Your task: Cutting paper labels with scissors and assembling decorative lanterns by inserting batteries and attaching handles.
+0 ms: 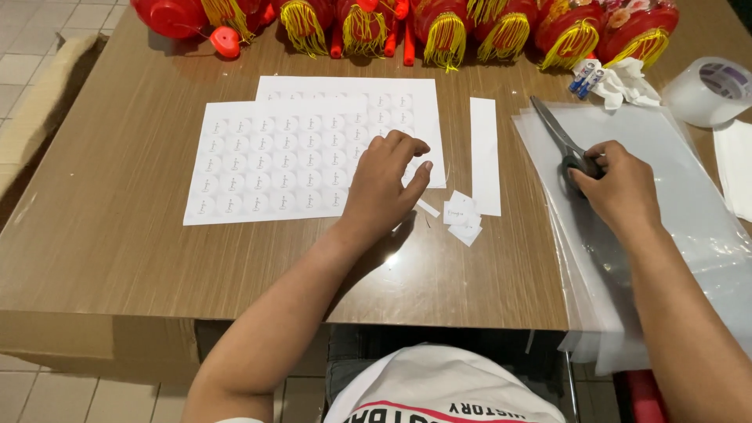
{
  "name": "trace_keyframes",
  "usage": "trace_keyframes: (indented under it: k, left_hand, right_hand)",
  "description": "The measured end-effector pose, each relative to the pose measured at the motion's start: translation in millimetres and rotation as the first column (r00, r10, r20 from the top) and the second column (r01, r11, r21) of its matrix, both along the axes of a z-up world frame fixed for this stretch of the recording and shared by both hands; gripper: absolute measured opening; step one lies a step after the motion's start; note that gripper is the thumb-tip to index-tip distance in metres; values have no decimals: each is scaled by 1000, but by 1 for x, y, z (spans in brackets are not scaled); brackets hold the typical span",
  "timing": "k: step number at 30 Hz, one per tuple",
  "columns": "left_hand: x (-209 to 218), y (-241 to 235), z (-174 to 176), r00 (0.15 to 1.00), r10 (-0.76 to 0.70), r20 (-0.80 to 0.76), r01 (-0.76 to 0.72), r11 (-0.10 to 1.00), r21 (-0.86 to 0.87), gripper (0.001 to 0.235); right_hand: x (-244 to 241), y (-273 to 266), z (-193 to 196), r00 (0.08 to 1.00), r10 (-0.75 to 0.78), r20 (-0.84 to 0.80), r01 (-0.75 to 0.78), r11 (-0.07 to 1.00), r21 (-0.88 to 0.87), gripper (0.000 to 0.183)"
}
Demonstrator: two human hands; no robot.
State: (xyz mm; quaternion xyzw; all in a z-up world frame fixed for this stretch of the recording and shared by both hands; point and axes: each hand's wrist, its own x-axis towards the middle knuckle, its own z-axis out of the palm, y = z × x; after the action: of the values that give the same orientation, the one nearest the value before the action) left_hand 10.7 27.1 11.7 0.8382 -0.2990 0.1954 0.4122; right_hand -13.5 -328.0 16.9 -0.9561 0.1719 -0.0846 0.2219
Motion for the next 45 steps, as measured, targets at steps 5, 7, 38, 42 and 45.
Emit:
trace_keyframes:
  k: [5, 7, 38, 42, 45]
  left_hand:
    - [4, -4, -11, 991, -74, -114, 101, 963, 249, 26]
    - [4, -5, -16, 987, -100, -125, 138, 930, 340, 30]
    - [4, 5, 0, 990, -11, -143, 52, 956, 289, 30]
    - [3, 8, 7, 989, -2, -148, 32, 979, 201, 27]
    - [6, 9, 4, 989, 10, -148, 21, 979, 204, 26]
  right_hand:
    - [0, -6, -7, 999, 33, -18, -34, 998, -50, 38]
    - [0, -2, -4, 999, 47, -27, -48, 998, -49, 41]
    - [-77, 132, 18, 772, 617, -153, -594, 786, 171, 71]
    - [-40, 149, 40, 801, 596, -57, -574, 791, 213, 85]
    - [-22, 164, 23, 778, 623, -79, -609, 780, 145, 87]
